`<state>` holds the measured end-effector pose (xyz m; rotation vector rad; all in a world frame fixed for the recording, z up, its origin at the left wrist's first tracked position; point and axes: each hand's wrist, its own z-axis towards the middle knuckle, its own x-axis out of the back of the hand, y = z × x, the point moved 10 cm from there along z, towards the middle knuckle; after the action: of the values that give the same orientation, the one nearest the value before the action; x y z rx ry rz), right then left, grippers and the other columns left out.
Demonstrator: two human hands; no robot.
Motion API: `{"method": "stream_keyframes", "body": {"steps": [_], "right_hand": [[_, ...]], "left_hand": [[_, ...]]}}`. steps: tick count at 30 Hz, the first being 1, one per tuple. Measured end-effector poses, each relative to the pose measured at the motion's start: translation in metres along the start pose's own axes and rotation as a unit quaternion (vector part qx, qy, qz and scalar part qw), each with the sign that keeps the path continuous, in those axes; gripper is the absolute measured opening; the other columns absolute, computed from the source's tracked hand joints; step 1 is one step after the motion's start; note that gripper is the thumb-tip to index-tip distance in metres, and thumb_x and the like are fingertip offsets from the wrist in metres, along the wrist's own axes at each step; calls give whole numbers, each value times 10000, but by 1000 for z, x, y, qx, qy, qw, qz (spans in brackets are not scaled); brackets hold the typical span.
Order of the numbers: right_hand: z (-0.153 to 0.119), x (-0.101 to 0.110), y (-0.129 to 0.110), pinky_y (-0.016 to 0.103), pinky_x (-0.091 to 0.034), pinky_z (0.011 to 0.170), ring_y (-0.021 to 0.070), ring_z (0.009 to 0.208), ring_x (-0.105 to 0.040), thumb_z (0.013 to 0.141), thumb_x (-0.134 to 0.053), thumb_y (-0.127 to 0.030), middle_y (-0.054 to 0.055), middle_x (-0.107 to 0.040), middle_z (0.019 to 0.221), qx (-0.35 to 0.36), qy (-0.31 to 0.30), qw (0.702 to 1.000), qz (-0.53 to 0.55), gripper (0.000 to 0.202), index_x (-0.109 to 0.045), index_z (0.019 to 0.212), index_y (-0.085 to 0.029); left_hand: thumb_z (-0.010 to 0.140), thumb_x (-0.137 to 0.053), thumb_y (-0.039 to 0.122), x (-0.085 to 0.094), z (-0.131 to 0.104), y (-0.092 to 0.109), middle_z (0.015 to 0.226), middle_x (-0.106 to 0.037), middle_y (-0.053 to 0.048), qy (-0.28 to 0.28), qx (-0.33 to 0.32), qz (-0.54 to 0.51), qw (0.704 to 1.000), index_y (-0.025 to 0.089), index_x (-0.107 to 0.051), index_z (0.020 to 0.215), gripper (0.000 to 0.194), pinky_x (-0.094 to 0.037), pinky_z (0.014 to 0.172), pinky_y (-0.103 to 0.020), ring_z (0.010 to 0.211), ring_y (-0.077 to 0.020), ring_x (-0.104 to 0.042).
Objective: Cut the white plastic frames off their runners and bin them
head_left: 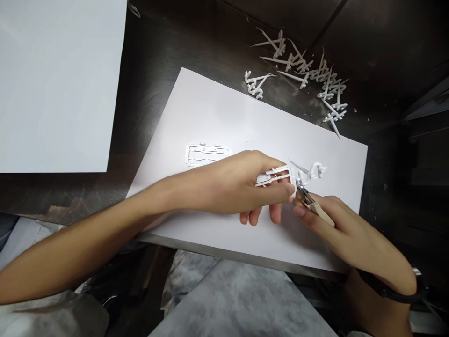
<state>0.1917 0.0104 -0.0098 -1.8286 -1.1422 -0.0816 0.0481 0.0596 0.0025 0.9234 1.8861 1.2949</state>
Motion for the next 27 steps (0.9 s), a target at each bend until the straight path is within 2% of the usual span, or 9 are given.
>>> {"method": "stream_keyframes", "body": {"steps": [5, 9, 12, 16, 19, 27], "right_hand": [[1, 0, -1, 341, -348, 621, 171, 644, -416, 1206, -474, -501, -47, -530, 763, -2, 40, 999, -13, 435, -442, 858, -241], [-2, 7, -7, 326, -324, 563, 158, 568, -387, 1169, -532, -384, -74, -452, 671, 25, 123, 990, -69, 337, -441, 875, -246], [-9, 14, -17, 310, -328, 568, 151, 559, -427, 1120, -561, -276, -78, -485, 680, 74, 212, 963, -149, 205, -491, 930, -241], [-20, 20, -28, 313, -300, 577, 148, 561, -424, 1073, -596, -238, -79, -455, 689, 118, 304, 916, -235, 244, -416, 909, -244], [-23, 21, -32, 324, -283, 589, 153, 569, -419, 1049, -596, -205, -76, -442, 697, 127, 329, 899, -258, 280, -364, 900, -248], [-22, 21, -33, 321, -281, 600, 144, 585, -435, 1026, -592, -166, -73, -438, 708, 127, 337, 895, -264, 263, -371, 906, -244]], "left_hand": [[1094, -588, 321, 5, 3, -1, 846, -779, 52, 14, -29, 28, 999, 205, -684, 920, 230, -540, 492, -176, 558, -84, -664], [1101, -611, 307, 11, 3, 8, 854, -776, 57, 22, -82, 75, 994, 201, -715, 943, 217, -514, 529, -158, 597, -63, -660], [1084, -654, 283, 16, -1, 21, 841, -768, 40, 44, -154, 141, 977, 191, -759, 967, 182, -476, 582, -183, 673, -72, -666], [1065, -682, 278, 18, -5, 29, 762, -731, 21, 66, -210, 213, 952, 173, -785, 969, 176, -412, 582, -244, 633, -91, -627], [1071, -669, 263, 17, -7, 33, 758, -730, 10, 73, -239, 235, 939, 160, -795, 1004, 176, -373, 551, -263, 598, -91, -612], [1057, -682, 229, 16, -9, 36, 771, -742, -14, 82, -268, 242, 929, 142, -814, 1053, 158, -367, 545, -266, 605, -101, -621]]}}
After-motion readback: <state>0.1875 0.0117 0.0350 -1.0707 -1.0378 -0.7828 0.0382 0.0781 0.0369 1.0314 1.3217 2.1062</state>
